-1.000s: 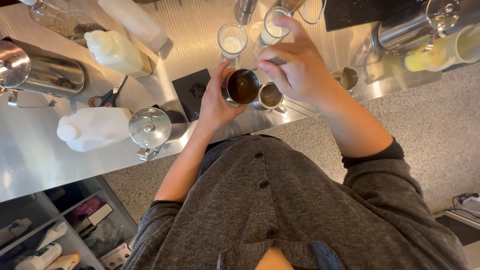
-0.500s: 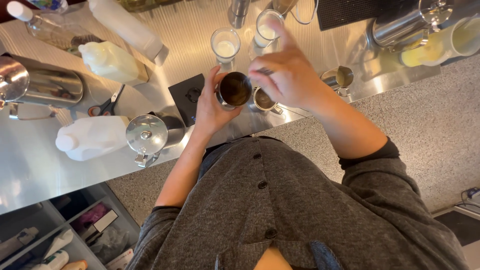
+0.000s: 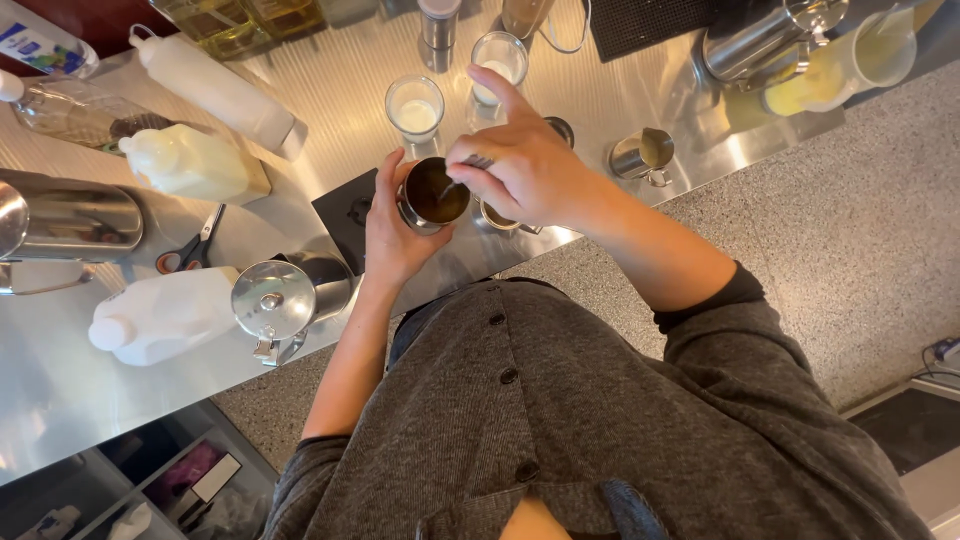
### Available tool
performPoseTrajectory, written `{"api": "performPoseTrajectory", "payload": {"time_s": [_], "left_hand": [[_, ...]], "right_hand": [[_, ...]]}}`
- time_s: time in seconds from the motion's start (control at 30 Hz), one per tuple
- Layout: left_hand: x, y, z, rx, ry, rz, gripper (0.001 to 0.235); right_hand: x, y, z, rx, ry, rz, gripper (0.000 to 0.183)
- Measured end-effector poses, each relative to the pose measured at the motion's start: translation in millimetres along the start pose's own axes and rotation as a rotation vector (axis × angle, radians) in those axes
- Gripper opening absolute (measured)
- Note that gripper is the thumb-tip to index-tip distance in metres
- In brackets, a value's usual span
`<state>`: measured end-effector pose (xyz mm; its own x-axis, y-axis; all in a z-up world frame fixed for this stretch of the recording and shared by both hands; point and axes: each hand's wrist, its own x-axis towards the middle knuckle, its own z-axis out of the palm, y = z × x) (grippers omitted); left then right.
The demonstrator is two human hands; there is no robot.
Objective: Preparing a specialty coffee drink by measuring ingredients, using a cocktail shaker, and straining the mixture into a glass.
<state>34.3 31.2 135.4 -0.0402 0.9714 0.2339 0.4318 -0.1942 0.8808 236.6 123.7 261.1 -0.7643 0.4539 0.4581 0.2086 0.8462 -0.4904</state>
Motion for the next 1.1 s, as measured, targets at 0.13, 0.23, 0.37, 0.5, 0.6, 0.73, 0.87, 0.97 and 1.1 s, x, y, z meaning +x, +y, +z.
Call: {"api": "performPoseTrajectory", "payload": {"time_s": [0.13, 0.23, 0.37, 0.5, 0.6, 0.73, 0.87, 0.97, 1.1], "left_hand": [[2.8, -2.4, 0.1, 0.019, -0.013, 0.041, 0.106], [3.1, -2.4, -0.6, 0.015, -0.017, 0.008, 0.107], [6.4, -1.4, -2.3, 0.033, -0.016, 0.039, 0.105], [7.9, 2.0, -3.4, -0.015, -0.029, 0.005, 0.103], [8.5, -0.9, -2.5, 0.029, -0.027, 0.04, 0.102], [11.4, -1.3, -4.1, 0.021, -0.031, 0.036, 0.103], [14.9, 0.3, -5.9, 0.016, -0.045, 0.04, 0.104], [14.0, 1.4, -6.9, 0.017, -0.047, 0.014, 0.104], [16.7, 0.9, -7.6, 0.028, -0.06, 0.025, 0.104]], "right_hand": [[-5.3, 3.4, 1.6, 0.022, 0.087, 0.016, 0.006], [-2.6, 0.0, 0.9, -0.113, 0.056, 0.011, 0.009], [-3.1, -1.7, 3.6, -0.025, 0.058, 0.016, 0.01], [-2.9, -4.6, 3.9, -0.031, 0.025, 0.035, 0.009], [-5.3, -0.6, 8.5, 0.007, 0.109, 0.025, 0.006], [-3.3, -4.5, 4.5, -0.104, 0.06, 0.077, 0.009], [-4.9, -2.3, 6.1, -0.057, 0.083, 0.073, 0.007], [-3.8, -5.2, 5.2, -0.062, 0.07, 0.078, 0.007], [-9.2, -0.5, 9.7, -0.024, 0.174, 0.062, 0.008]]}}
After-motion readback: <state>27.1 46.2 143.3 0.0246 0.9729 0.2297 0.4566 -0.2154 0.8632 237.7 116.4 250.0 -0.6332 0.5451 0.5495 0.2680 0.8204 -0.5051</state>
